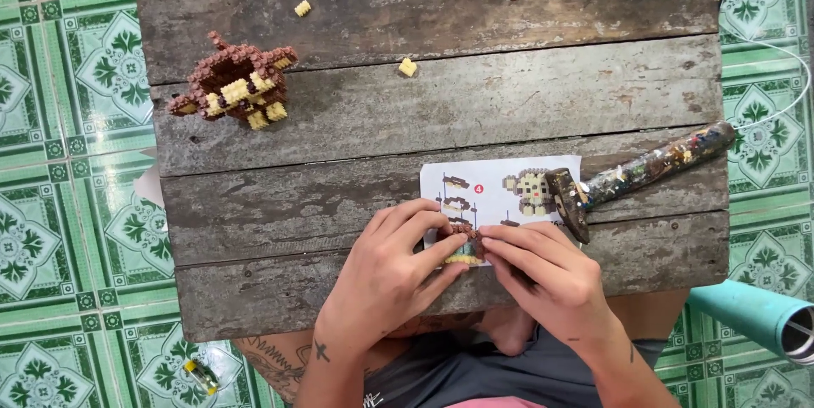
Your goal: The person assembles small plastic beads into a figurine by hand, following a printed instruction sheet. They pick up individual beads, connect them to form small sections, and attach these sections to a larger partially completed figure on the table.
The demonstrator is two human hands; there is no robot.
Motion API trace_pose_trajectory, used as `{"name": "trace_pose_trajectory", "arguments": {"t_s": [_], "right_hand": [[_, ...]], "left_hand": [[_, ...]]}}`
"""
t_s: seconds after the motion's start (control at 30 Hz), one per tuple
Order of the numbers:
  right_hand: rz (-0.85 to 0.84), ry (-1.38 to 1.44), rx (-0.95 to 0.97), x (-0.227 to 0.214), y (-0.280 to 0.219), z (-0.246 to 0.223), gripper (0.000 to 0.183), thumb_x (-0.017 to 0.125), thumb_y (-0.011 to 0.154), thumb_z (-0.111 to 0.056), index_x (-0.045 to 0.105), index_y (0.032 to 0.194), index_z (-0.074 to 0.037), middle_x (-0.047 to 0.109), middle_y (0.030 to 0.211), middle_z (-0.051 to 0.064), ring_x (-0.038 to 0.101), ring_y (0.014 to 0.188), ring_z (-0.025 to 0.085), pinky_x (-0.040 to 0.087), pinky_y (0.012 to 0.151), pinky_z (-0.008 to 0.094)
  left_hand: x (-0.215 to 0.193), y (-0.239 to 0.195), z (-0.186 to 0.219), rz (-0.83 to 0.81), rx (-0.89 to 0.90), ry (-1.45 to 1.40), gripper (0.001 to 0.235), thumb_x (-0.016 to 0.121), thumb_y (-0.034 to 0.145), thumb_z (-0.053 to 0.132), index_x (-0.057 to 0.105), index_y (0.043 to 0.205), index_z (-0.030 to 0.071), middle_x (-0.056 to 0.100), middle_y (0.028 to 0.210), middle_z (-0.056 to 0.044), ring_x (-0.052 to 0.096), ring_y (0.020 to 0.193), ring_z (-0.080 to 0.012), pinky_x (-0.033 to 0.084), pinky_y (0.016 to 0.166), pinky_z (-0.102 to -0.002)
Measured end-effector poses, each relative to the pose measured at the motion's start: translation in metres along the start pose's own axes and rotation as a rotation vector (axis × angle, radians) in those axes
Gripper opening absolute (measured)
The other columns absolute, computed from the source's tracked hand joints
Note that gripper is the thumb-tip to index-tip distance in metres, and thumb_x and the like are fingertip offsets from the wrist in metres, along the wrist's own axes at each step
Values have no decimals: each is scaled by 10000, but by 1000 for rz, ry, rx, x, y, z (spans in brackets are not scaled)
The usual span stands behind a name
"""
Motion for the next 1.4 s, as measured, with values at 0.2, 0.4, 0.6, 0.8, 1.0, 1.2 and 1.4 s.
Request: {"name": "trace_pose_trajectory", "arguments": {"t_s": [0.2, 0.4, 0.6, 0.8, 1.0, 1.2, 1.4], "right_hand": [[-6, 6, -15, 2, -3, 4, 156, 775, 1019, 8, 813, 1169, 28, 836, 1249, 151, 802, 1039, 304, 671, 955, 406], [-21, -7, -30, 0, 0, 3, 131, 737, 1043, 11, 794, 1160, 29, 829, 1248, 146, 771, 1009, 291, 637, 949, 394], [-61, -86, -74, -4, 5, -5, 134, 712, 1061, 21, 777, 1175, 48, 801, 1268, 149, 753, 1000, 309, 637, 924, 407], [-136, -127, -102, -10, 12, -10, 147, 691, 1076, 15, 748, 1201, 69, 769, 1272, 179, 749, 1027, 338, 634, 936, 444], [-191, -172, -144, -15, 14, -12, 165, 660, 1092, 2, 739, 1222, 65, 747, 1317, 206, 745, 1058, 363, 621, 936, 463], [-198, -200, -155, -13, 14, -6, 159, 674, 1097, -26, 765, 1211, 39, 757, 1307, 183, 744, 1027, 346, 616, 926, 464], [-161, -117, -140, -13, 14, -3, 142, 682, 1084, -7, 763, 1195, 29, 768, 1292, 184, 752, 1009, 347, 623, 911, 448]], "left_hand": [[-1, -1, 1, -8, -8, -3, 200, 763, 1114, 242, 776, 1206, 64, 717, 1237, -140, 672, 1291, -366, 530, 1035, -490], [-1, 0, 0, -5, -7, -13, 205, 760, 1117, 242, 771, 1208, 60, 717, 1238, -142, 669, 1283, -368, 532, 1030, -496], [0, -1, 0, 4, 4, -7, 223, 761, 1121, 252, 776, 1229, 58, 710, 1223, -125, 669, 1271, -354, 526, 1018, -482], [-1, 0, 0, -1, 2, -9, 221, 767, 1116, 242, 779, 1225, 49, 711, 1225, -139, 667, 1273, -361, 530, 1023, -490], [1, -1, -1, -4, -3, 4, 239, 769, 1114, 265, 780, 1243, 64, 710, 1244, -129, 665, 1282, -357, 526, 1030, -491], [0, -1, -1, -7, 4, 5, 233, 772, 1113, 248, 772, 1249, 60, 701, 1225, -129, 662, 1279, -358, 528, 1040, -493], [0, -2, -1, 8, 4, -3, 239, 764, 1119, 257, 776, 1240, 51, 700, 1229, -137, 663, 1272, -364, 530, 1048, -495]]}}
Point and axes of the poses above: each hand's wrist, its own y-axis towards the middle knuckle, its own x-axis out of the palm, z = x × y, the point moved 1 cm from there along y, towards the middle knuckle
